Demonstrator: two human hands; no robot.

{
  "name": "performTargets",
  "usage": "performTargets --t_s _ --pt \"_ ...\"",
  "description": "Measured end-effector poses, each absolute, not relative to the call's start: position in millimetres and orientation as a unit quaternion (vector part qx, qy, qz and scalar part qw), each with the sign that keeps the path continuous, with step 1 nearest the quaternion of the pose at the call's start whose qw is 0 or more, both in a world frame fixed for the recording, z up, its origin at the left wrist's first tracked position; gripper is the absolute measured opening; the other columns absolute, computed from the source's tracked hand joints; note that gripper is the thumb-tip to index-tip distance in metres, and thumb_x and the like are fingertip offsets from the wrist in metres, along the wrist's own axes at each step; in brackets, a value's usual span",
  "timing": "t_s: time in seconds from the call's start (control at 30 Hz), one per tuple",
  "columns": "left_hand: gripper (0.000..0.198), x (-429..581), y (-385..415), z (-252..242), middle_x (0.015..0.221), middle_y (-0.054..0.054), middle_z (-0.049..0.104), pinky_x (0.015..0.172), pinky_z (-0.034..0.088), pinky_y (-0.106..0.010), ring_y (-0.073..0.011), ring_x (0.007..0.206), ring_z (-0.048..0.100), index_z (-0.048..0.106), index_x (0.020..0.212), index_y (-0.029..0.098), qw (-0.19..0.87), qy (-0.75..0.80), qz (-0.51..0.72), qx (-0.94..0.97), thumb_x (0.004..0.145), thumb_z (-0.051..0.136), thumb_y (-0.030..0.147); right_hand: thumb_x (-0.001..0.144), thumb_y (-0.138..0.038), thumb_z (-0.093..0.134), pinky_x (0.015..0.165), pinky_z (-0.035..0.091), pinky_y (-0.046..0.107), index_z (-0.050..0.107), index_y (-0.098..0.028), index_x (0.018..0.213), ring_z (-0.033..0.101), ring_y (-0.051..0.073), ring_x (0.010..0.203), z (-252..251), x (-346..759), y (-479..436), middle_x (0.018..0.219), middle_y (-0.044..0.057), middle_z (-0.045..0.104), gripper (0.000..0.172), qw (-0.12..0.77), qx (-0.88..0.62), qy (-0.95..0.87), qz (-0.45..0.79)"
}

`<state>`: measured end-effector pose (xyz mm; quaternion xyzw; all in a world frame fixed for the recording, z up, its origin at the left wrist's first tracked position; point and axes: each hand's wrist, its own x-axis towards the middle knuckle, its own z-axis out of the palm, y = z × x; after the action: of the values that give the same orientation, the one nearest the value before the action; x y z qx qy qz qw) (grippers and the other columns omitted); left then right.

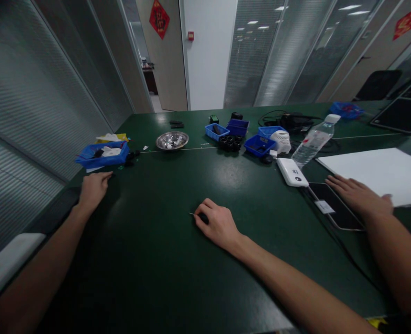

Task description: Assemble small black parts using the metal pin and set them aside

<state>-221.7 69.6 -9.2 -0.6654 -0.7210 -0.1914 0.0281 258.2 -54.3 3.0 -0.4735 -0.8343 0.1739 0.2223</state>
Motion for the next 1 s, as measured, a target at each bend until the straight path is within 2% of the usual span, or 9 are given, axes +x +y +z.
performTargets --t_s 0.1,0.2,0.3,0.4,0.6,0.73,1.0 --pt "0.033 -178 73 -5 0.125 -0.009 0.074 0.105 0.044 -0.038 -0.0292 0.117 0.065 0.078 0.119 0.018 -0.061 -0.679 -0.235 -0.693 0.095 0.058 0.029 0.100 -0.030 0.059 0.066 0.047 0.027 0.068 -0.023 0.101 0.061 0.013 0.075 1 258 -53 0.103 0.003 0.064 0.012 0.224 -0.472 -0.834 0.175" --pt "0.027 -115 61 1 0.118 -0.006 0.077 0.103 0.047 -0.039 -0.0276 0.112 0.069 0.081 0.110 0.023 -0.206 -0.624 -0.251 -0.710 0.089 0.068 0.035 0.099 -0.029 0.059 0.067 0.047 0.027 0.068 -0.023 0.101 0.062 0.013 0.076 -2 257 -52 0.103 0.003 0.064 0.012 0.227 -0.473 -0.833 0.177" --pt "0.032 -51 36 3 0.121 -0.005 0.076 0.098 0.050 -0.038 -0.0254 0.111 0.070 0.079 0.117 0.025 -0.323 -0.543 -0.267 -0.728 0.088 0.071 0.034 0.099 -0.029 0.059 0.067 0.047 0.027 0.068 -0.023 0.101 0.062 0.014 0.077 -4 257 -51 0.103 0.003 0.063 0.011 0.228 -0.475 -0.831 0.178" --pt "0.029 -9 12 3 0.121 -0.005 0.076 0.095 0.051 -0.036 -0.0239 0.111 0.070 0.079 0.115 0.024 -0.400 -0.489 -0.268 -0.727 0.088 0.071 0.031 0.099 -0.029 0.059 0.068 0.047 0.027 0.068 -0.024 0.101 0.063 0.014 0.078 -4 257 -51 0.102 0.002 0.063 0.011 0.235 -0.473 -0.830 0.178" --pt "0.039 2 -2 7 0.123 -0.007 0.075 0.094 0.048 -0.037 -0.0243 0.113 0.068 0.072 0.127 0.024 -0.430 -0.468 -0.249 -0.731 0.089 0.071 0.030 0.099 -0.028 0.059 0.069 0.048 0.027 0.068 -0.024 0.100 0.062 0.014 0.078 -3 259 -50 0.102 0.002 0.063 0.010 0.253 -0.476 -0.825 0.172" --pt "0.036 -4 1 9 0.126 -0.007 0.073 0.091 0.048 -0.036 -0.0242 0.114 0.066 0.072 0.124 0.024 -0.412 -0.444 -0.241 -0.758 0.088 0.072 0.028 0.100 -0.029 0.058 0.070 0.049 0.027 0.068 -0.024 0.103 0.063 0.015 0.080 -1 260 -48 0.103 0.003 0.063 0.012 0.267 -0.478 -0.817 0.181" --pt "0.026 -3 -7 -2 0.113 -0.005 0.075 0.080 0.048 -0.032 -0.0191 0.091 0.065 0.076 0.118 0.025 -0.394 -0.385 -0.228 -0.803 0.092 0.071 0.030 0.099 -0.030 0.060 0.074 0.051 0.028 0.068 -0.024 0.104 0.063 0.015 0.081 -3 257 -50 0.105 0.004 0.064 0.012 0.263 -0.455 -0.831 0.183"
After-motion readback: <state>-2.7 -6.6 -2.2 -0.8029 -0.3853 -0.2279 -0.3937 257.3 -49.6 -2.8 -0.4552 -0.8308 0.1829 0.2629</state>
